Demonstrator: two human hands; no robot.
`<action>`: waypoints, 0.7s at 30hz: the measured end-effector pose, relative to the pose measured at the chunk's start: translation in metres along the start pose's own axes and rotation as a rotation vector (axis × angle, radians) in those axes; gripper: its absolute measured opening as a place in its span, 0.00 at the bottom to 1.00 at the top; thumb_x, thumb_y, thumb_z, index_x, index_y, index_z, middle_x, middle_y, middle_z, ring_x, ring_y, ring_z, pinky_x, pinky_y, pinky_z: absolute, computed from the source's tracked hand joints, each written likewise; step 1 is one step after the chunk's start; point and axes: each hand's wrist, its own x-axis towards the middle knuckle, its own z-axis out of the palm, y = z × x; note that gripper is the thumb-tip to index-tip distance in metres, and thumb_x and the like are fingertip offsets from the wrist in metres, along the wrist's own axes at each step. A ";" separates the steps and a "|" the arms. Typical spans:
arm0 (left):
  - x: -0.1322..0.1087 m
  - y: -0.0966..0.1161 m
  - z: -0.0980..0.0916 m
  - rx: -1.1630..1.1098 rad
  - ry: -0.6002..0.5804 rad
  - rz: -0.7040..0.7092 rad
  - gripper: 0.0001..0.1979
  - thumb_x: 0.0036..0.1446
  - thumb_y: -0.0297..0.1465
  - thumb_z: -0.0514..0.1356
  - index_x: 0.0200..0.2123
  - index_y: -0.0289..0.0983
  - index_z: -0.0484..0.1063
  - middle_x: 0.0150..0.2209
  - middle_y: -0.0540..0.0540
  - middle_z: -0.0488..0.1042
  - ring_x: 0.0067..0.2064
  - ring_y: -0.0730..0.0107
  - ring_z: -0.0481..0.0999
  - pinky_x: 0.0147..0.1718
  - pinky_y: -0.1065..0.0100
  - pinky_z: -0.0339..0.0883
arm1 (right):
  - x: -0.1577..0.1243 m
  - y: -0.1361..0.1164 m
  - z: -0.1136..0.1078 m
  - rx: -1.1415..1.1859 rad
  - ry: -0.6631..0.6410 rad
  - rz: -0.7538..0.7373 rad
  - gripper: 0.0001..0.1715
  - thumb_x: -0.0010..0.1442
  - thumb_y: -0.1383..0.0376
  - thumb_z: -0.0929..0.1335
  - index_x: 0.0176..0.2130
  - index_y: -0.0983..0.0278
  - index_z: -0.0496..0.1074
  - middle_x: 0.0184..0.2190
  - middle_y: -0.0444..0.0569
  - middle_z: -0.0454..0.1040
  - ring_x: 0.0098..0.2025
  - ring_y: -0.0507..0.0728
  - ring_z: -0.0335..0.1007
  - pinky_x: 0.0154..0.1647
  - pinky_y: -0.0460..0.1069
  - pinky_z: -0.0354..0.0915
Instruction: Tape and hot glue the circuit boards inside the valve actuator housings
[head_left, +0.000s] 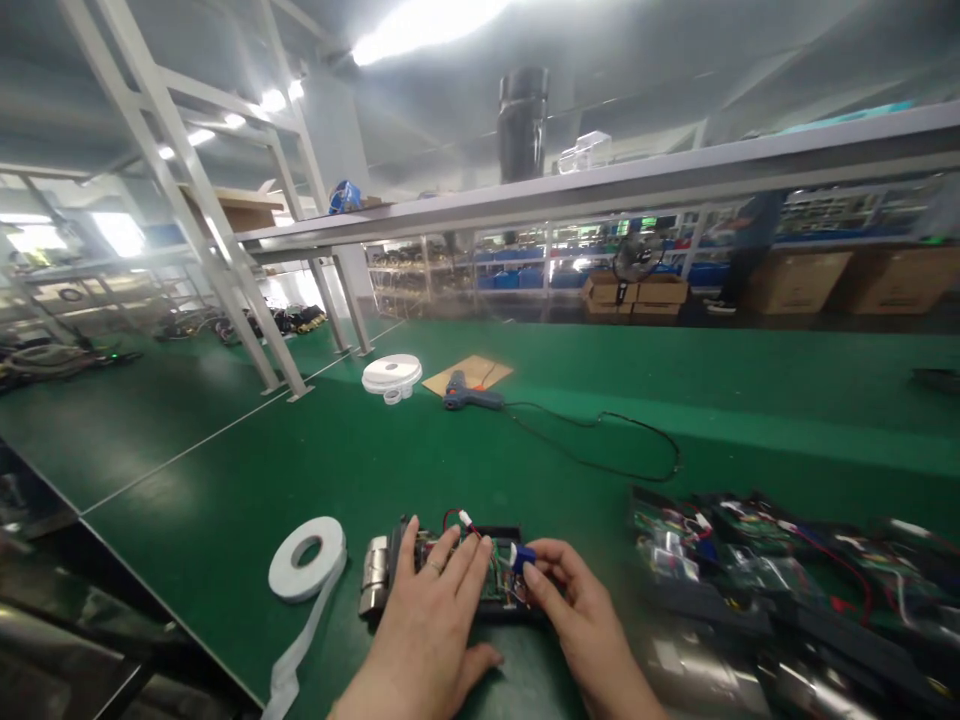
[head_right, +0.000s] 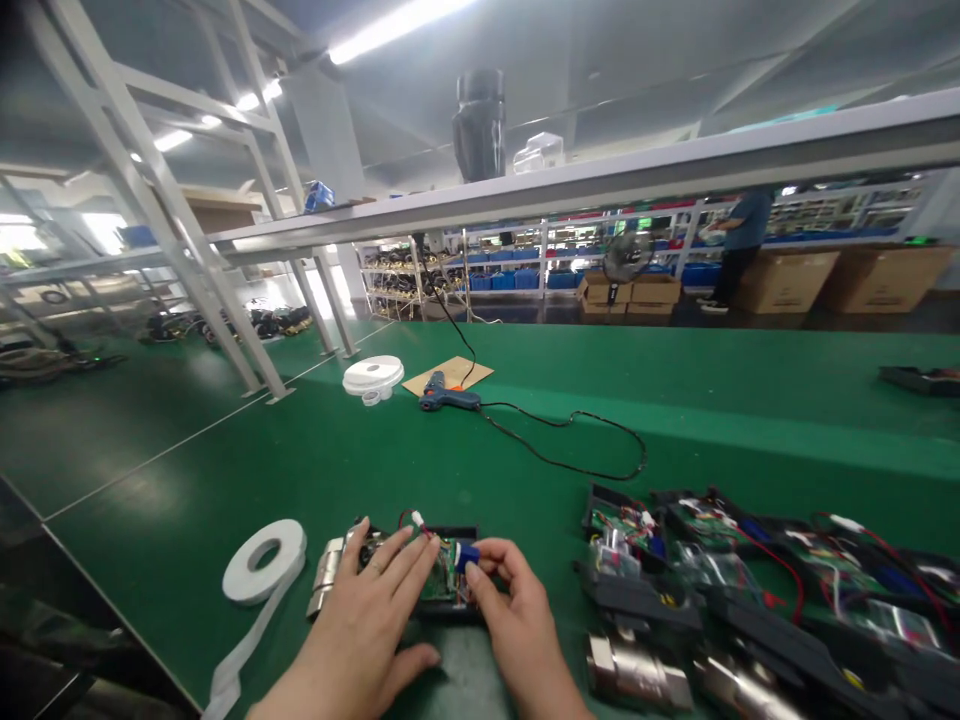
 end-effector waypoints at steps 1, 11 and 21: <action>0.003 0.000 0.001 -0.023 -0.074 -0.048 0.41 0.54 0.49 0.66 0.65 0.40 0.58 0.63 0.44 0.66 0.62 0.48 0.67 0.64 0.31 0.48 | 0.000 -0.001 0.000 -0.014 -0.007 -0.003 0.28 0.56 0.43 0.72 0.42 0.63 0.73 0.34 0.50 0.74 0.37 0.59 0.71 0.37 0.50 0.70; 0.019 -0.010 -0.004 -0.034 -0.267 -0.106 0.42 0.46 0.40 0.73 0.64 0.41 0.62 0.57 0.45 0.73 0.57 0.48 0.68 0.63 0.35 0.53 | 0.009 -0.028 -0.003 -0.653 -0.299 -0.492 0.08 0.69 0.64 0.64 0.45 0.59 0.73 0.39 0.49 0.75 0.43 0.60 0.69 0.44 0.53 0.64; 0.023 -0.021 -0.013 -0.111 -0.319 -0.062 0.32 0.53 0.34 0.66 0.61 0.44 0.64 0.56 0.48 0.73 0.55 0.52 0.68 0.57 0.46 0.63 | 0.006 -0.024 0.014 -1.021 -0.453 -0.533 0.11 0.65 0.74 0.62 0.43 0.65 0.72 0.37 0.53 0.74 0.42 0.64 0.64 0.45 0.60 0.61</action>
